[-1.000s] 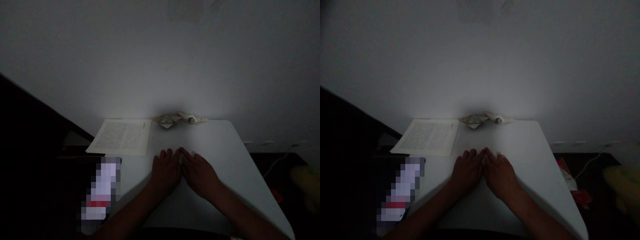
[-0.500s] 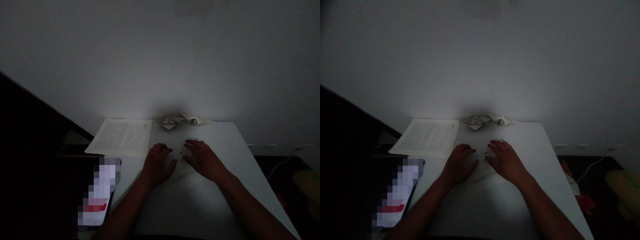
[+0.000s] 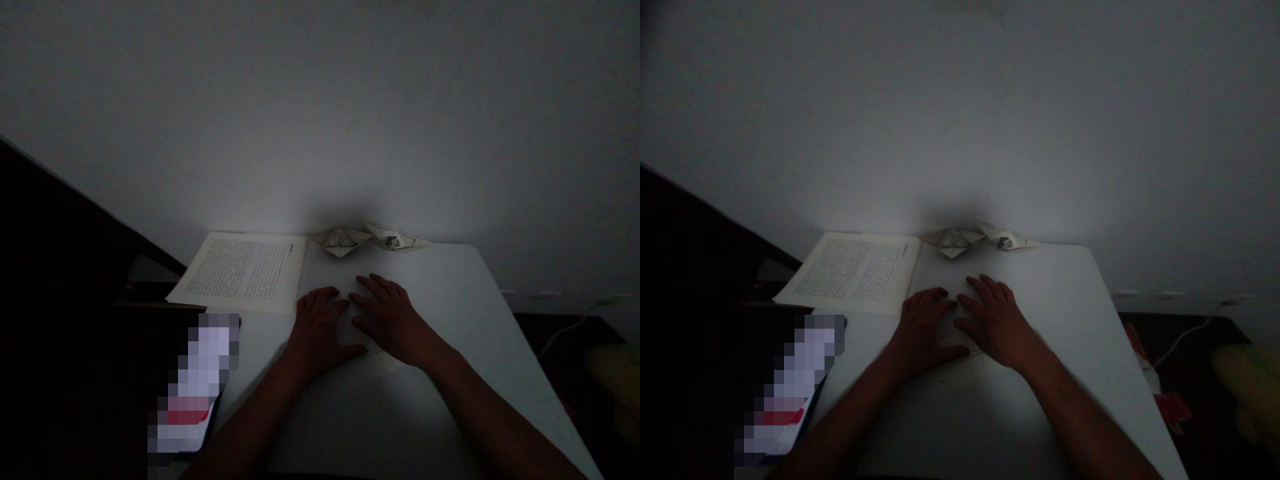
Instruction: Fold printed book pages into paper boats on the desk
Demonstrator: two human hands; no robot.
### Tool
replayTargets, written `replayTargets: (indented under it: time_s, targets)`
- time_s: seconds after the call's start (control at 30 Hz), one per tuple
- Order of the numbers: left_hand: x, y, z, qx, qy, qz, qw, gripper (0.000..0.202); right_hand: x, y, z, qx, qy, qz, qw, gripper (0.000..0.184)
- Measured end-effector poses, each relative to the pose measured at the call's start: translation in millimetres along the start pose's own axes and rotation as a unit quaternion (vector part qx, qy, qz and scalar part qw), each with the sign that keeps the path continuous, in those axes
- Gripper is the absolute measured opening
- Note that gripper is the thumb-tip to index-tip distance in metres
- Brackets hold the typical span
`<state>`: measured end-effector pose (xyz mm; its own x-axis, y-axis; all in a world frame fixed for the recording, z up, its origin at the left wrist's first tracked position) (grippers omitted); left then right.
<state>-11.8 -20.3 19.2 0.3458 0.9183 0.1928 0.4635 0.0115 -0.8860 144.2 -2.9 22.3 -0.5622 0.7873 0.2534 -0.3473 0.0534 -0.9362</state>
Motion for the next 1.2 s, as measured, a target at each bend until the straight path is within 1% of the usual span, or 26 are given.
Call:
replayTargets:
  time_s: [0.1, 0.27, 0.37, 0.43, 0.53, 0.63, 0.7, 0.8, 0.9, 1.03, 1.13, 1.2]
  targets:
    - [0.2, 0.2, 0.5, -0.002, -0.003, -0.001, 1.000, 0.077, 1.2, -3.0, 1.2, 0.008, -0.004, -0.028, 1.000, 0.035]
    - [0.3, 1.9, 0.5, -0.015, 0.010, -0.020, 1.000, 0.074, -0.2, -13.7, -2.0, 0.066, -0.008, -0.107, 0.992, 0.026]
    - [0.5, 0.7, -0.7, -0.042, 0.023, -0.041, 0.998, 0.069, -3.1, -24.7, -5.5, 0.076, 0.001, -0.149, 0.986, 0.015]
    - [0.7, -1.7, -1.5, -0.062, 0.031, -0.058, 0.996, 0.067, -6.1, -35.4, -7.3, 0.068, 0.008, -0.187, 0.980, 0.012]
    - [1.5, -6.6, -1.6, -0.090, 0.042, -0.085, 0.991, 0.061, -12.1, -53.9, -5.7, 0.074, -0.014, -0.249, 0.966, 0.014]
    - [2.4, -12.6, -1.2, -0.107, 0.057, -0.127, 0.984, 0.047, -20.3, -70.9, -0.4, 0.087, -0.053, -0.296, 0.950, 0.021]
    - [2.6, -17.0, -0.9, -0.112, 0.070, -0.161, 0.978, 0.036, -26.4, -78.4, 3.9, 0.085, -0.076, -0.302, 0.947, 0.024]
    - [2.9, -20.6, 0.6, -0.117, 0.076, -0.181, 0.974, 0.027, -33.2, -80.1, 7.8, 0.069, -0.090, -0.252, 0.961, 0.023]
    - [3.7, -19.5, 2.9, -0.118, 0.079, -0.165, 0.976, 0.020, -36.5, -75.9, 8.9, 0.094, -0.111, -0.197, 0.969, 0.026]
    - [4.9, -12.0, 6.4, -0.095, 0.076, -0.112, 0.986, 0.016, -34.3, -68.1, 8.7, 0.143, -0.131, -0.142, 0.971, 0.026]
    - [5.3, -6.2, 7.2, -0.066, 0.069, -0.062, 0.994, 0.019, -31.1, -58.8, 8.1, 0.151, -0.117, -0.109, 0.975, 0.025]
    - [5.1, -4.1, 6.0, -0.050, 0.072, -0.032, 0.996, 0.021, -28.9, -49.2, 7.4, 0.143, -0.097, -0.083, 0.982, 0.023]
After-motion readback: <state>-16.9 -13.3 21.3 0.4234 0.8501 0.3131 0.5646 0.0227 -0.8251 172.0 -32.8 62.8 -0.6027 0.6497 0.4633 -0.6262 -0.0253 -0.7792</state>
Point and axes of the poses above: each hand's wrist, its own x-axis towards the middle knuckle, its own y-axis out of the palm, z = x × y, the point moved 4 cm from there along x, towards the middle knuckle, and after that the axes turned 2 degrees about -z, right-handed, at the moved point
